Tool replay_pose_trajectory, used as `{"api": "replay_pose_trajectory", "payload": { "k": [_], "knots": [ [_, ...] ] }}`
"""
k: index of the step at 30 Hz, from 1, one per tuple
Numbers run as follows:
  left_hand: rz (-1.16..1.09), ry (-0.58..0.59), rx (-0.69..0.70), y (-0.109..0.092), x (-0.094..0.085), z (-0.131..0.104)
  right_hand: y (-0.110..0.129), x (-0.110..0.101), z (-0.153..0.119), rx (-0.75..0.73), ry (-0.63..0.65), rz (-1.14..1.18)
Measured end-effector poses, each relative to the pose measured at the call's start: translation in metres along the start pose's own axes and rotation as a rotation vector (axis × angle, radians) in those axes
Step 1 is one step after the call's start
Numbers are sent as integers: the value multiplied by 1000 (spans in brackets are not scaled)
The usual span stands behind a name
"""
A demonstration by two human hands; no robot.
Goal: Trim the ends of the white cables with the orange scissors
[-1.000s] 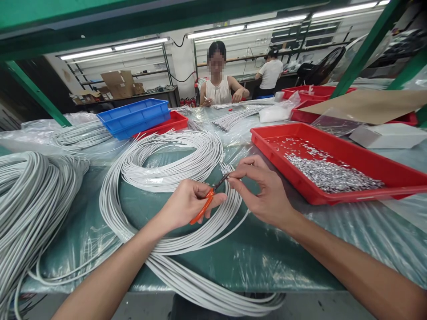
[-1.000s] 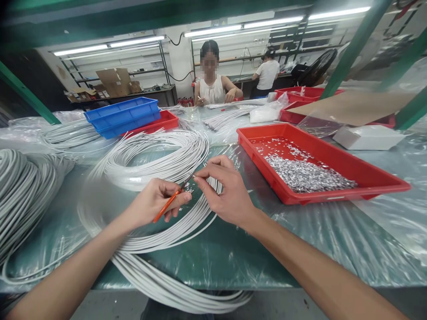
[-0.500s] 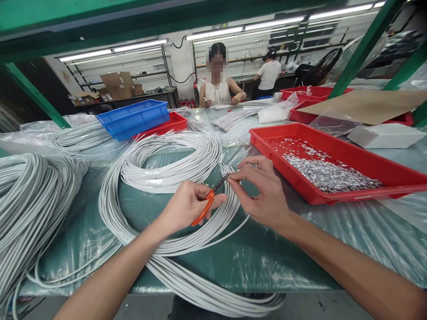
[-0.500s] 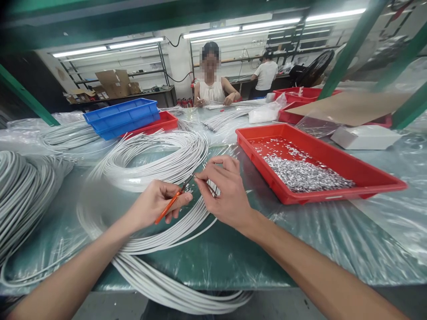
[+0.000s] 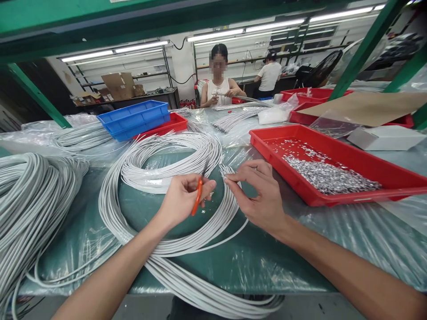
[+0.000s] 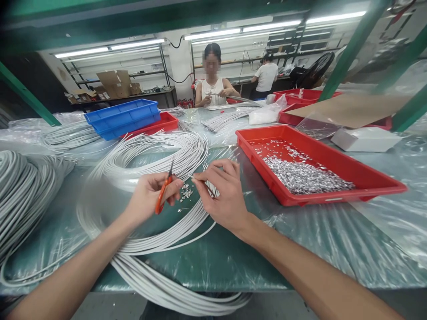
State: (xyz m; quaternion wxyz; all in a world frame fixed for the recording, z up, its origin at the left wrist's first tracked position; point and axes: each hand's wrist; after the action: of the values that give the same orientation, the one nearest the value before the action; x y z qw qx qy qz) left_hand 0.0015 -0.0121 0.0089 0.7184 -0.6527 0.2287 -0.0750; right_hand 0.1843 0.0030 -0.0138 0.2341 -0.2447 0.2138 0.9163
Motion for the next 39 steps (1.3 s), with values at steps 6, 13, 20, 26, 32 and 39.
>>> {"api": "replay_pose_trajectory", "payload": {
  "k": [6, 13, 20, 26, 32, 39],
  "knots": [
    [-46, -7, 136, -2, 0, -3, 5, 0, 0, -107, 48, -82],
    [9, -18, 132, 2, 3, -3, 5, -2, 0, -179, 103, -153],
    [317, -54, 181, 3, 1, -8, 6, 0, 0, -115, 172, 16],
    [307, -30, 128, 0, -1, -8, 6, -2, 0, -66, 210, 56],
    [79, 79, 82, 0, -5, -4, 4, -3, 0, 126, 289, 335],
    [-80, 183, 103, 0, -7, -1, -3, 0, 2, 236, 408, 784]
  ]
}}
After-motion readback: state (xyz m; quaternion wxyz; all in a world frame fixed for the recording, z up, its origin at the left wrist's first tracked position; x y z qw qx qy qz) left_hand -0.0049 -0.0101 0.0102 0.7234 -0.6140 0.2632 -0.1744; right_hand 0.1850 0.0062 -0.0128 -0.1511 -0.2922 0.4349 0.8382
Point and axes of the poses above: each hand's wrist, its own z-axis towards the middle knuckle, its own x-axis out of the palm, y = z × x, and after that the axes turned 14 degrees about y, right-handed
